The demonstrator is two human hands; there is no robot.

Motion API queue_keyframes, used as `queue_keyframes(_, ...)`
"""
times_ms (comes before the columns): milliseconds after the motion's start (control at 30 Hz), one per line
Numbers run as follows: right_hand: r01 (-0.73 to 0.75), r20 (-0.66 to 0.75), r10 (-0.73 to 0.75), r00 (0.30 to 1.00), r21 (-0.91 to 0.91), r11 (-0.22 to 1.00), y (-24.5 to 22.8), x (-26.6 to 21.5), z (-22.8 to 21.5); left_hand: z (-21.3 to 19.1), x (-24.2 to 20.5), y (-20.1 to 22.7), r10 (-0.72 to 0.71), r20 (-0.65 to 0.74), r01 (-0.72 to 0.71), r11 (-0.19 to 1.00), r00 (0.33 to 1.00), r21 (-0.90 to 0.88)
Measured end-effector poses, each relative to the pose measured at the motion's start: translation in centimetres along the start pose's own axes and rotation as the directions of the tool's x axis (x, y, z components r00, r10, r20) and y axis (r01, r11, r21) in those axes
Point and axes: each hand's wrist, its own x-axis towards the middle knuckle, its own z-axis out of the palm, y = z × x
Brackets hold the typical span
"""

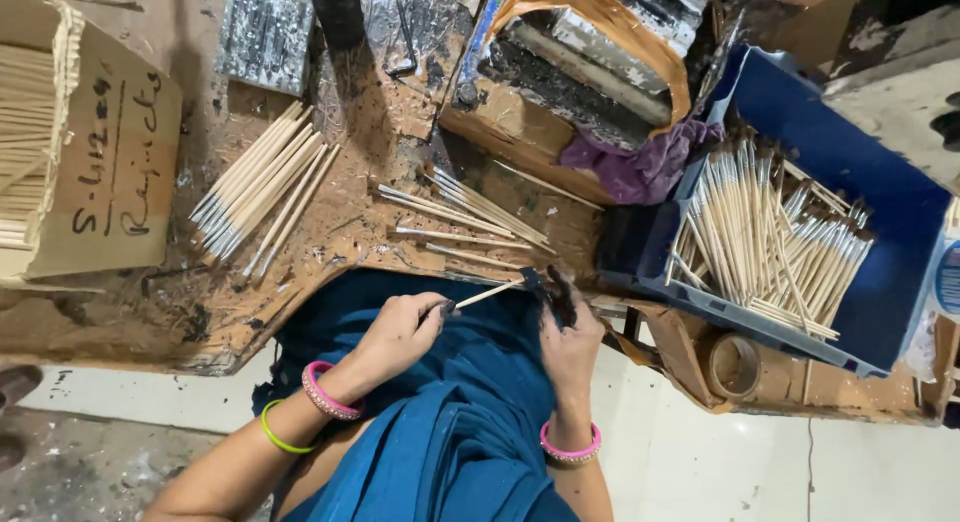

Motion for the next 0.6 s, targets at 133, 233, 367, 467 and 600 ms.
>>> queue_keyframes(133,0.256,0.063,-0.253,0.965,-0.403,0.878,1.0,0.1,-0.1,0.0,-0.3,0.4,-0.109,0.038,0.109,0.994,0.993,-0.001)
queue_keyframes(233,0.326,0.1,-0.312,0.945,-0.387,0.862,-1.3,-0.1,0.7,0.2,-0.5,0.4,-0.116,0.03,0.115,0.993,0.993,0.023)
queue_keyframes(367,0.369,0.125,-0.348,0.929,-0.387,0.845,-2.2,-0.4,1.2,0.1,-0.8,0.8,0.048,-0.065,-0.038,0.989,0.997,0.144)
queue_keyframes(467,0.382,0.139,-0.357,0.924,-0.419,0.824,-0.9,-0.6,0.8,0.0,-0.9,1.2,0.103,-0.077,-0.098,0.993,0.992,0.062)
queue_keyframes(600,0.258,0.013,-0.282,0.959,-0.449,0.856,0.4,-0.2,0.2,0.4,-0.7,0.0,0.06,-0.069,-0.061,0.998,0.996,-0.013)
